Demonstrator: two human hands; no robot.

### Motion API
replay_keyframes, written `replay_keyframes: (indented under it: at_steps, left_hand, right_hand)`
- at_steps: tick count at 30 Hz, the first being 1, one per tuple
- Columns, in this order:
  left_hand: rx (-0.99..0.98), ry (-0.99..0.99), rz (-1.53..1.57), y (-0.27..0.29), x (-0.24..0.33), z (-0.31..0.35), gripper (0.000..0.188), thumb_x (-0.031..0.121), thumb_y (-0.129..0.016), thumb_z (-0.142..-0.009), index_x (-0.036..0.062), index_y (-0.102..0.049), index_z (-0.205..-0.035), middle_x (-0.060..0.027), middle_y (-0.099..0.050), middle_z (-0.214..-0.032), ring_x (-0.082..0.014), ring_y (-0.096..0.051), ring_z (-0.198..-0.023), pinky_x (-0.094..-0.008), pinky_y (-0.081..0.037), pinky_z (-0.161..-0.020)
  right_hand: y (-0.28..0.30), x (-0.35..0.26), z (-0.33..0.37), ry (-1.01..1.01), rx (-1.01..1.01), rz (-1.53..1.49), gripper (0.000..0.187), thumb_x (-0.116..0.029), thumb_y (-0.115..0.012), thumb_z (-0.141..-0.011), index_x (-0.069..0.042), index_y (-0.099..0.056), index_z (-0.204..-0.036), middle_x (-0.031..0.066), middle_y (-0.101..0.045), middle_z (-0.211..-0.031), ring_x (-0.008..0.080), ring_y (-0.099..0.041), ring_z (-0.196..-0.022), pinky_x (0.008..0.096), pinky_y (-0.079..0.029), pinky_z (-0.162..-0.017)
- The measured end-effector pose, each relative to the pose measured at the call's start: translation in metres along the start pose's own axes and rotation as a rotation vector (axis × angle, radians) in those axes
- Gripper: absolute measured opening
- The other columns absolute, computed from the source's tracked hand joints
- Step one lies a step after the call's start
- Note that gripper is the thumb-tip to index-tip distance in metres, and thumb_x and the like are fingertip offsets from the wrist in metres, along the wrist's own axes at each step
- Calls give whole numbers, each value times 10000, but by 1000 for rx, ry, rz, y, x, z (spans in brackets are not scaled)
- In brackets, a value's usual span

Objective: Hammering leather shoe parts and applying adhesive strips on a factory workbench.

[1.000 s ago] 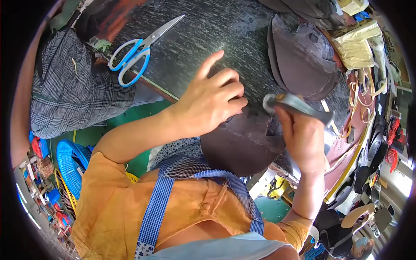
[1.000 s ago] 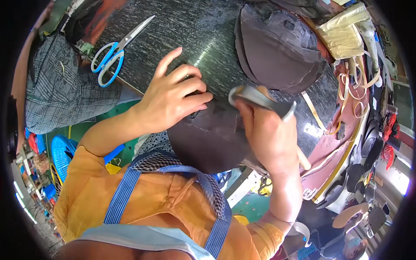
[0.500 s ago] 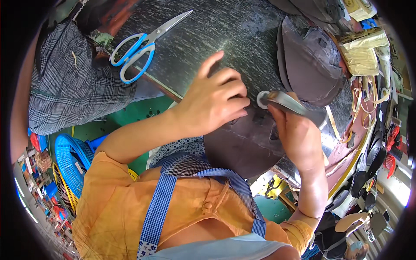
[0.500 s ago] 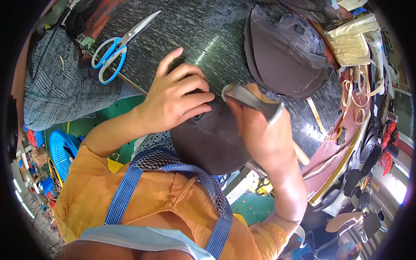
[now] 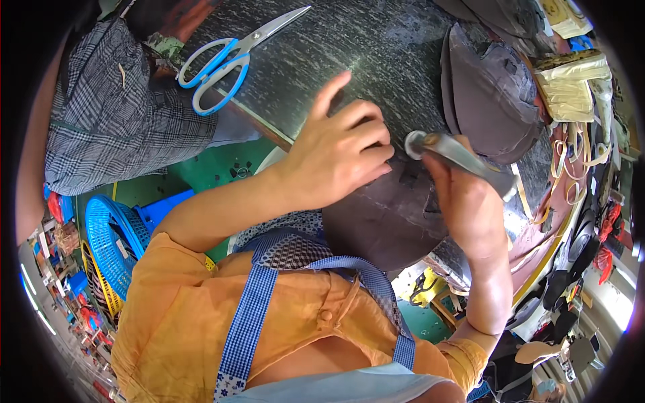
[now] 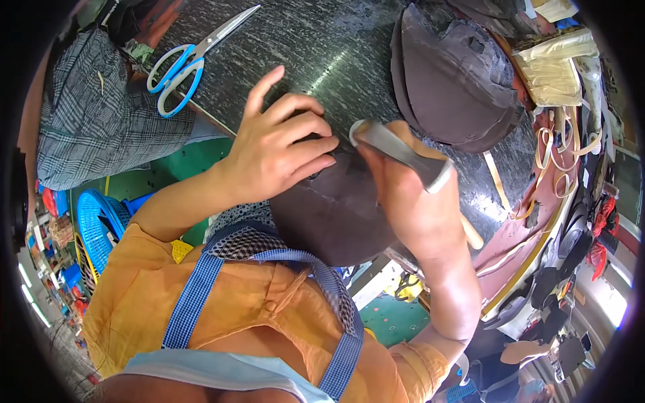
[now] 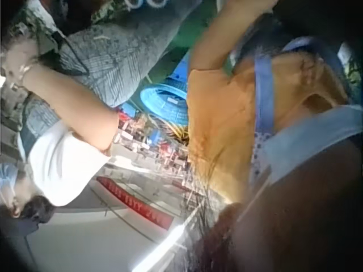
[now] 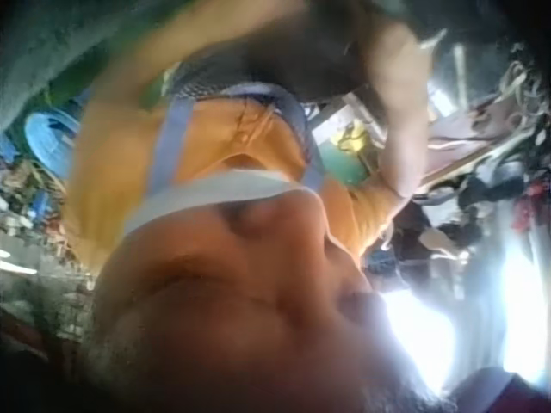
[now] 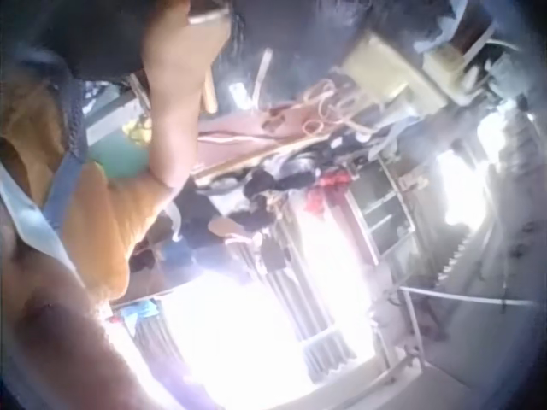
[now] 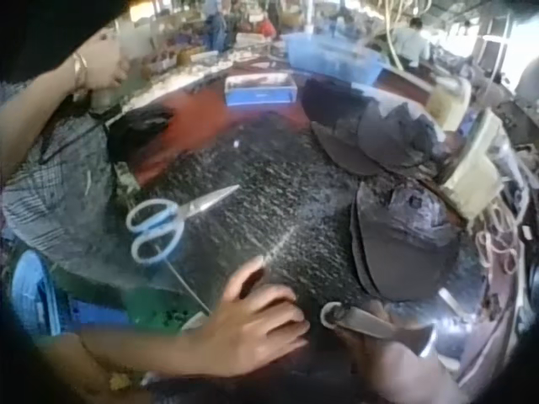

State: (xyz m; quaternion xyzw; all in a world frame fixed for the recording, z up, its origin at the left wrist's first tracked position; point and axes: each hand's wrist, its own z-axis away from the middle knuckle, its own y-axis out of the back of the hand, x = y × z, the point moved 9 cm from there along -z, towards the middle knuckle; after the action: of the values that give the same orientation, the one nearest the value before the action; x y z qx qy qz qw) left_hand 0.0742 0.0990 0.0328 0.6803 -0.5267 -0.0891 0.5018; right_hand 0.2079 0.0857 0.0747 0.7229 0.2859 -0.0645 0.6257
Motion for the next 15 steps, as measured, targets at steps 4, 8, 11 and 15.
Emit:
replay_keyframes:
  at_steps: [4,8,11,15]
  left_hand:
    - [3,-12,-52,-1,7,2,251,238,-857,-684,133,-783,-900,43,-651,-922,-183,-626,-1041,-651,-281,-1172]
    - [7,-11,-74,-1,6,5,251,257,-852,-690,129,-779,-893,42,-650,-924,-184,-624,-1049,-646,-267,-1176]
    - [59,24,-67,8,-1,3,257,296,-849,-697,134,-774,-881,46,-659,-935,-193,-618,-1079,-636,-233,-1180]
    - [45,33,-29,3,2,8,234,277,-861,-693,137,-781,-863,49,-661,-914,-200,-627,-1056,-643,-247,-1172]
  right_hand:
    - [-6,-8,1,34,-56,-37,122,-55,-747,-898,-49,-670,-993,156,-635,-778,366,-663,-665,432,-499,-554]
    - [-3,-11,-3,41,-113,13,125,-64,-736,-907,-60,-666,-1010,141,-639,-829,363,-676,-683,424,-507,-557]
    - [-11,-9,3,20,-86,9,130,-62,-749,-898,-56,-651,-983,140,-622,-710,365,-660,-630,432,-497,-541]
    - [-1,-6,-2,7,-47,-9,141,-33,-756,-889,-48,-636,-962,150,-600,-677,381,-644,-616,417,-493,-535]
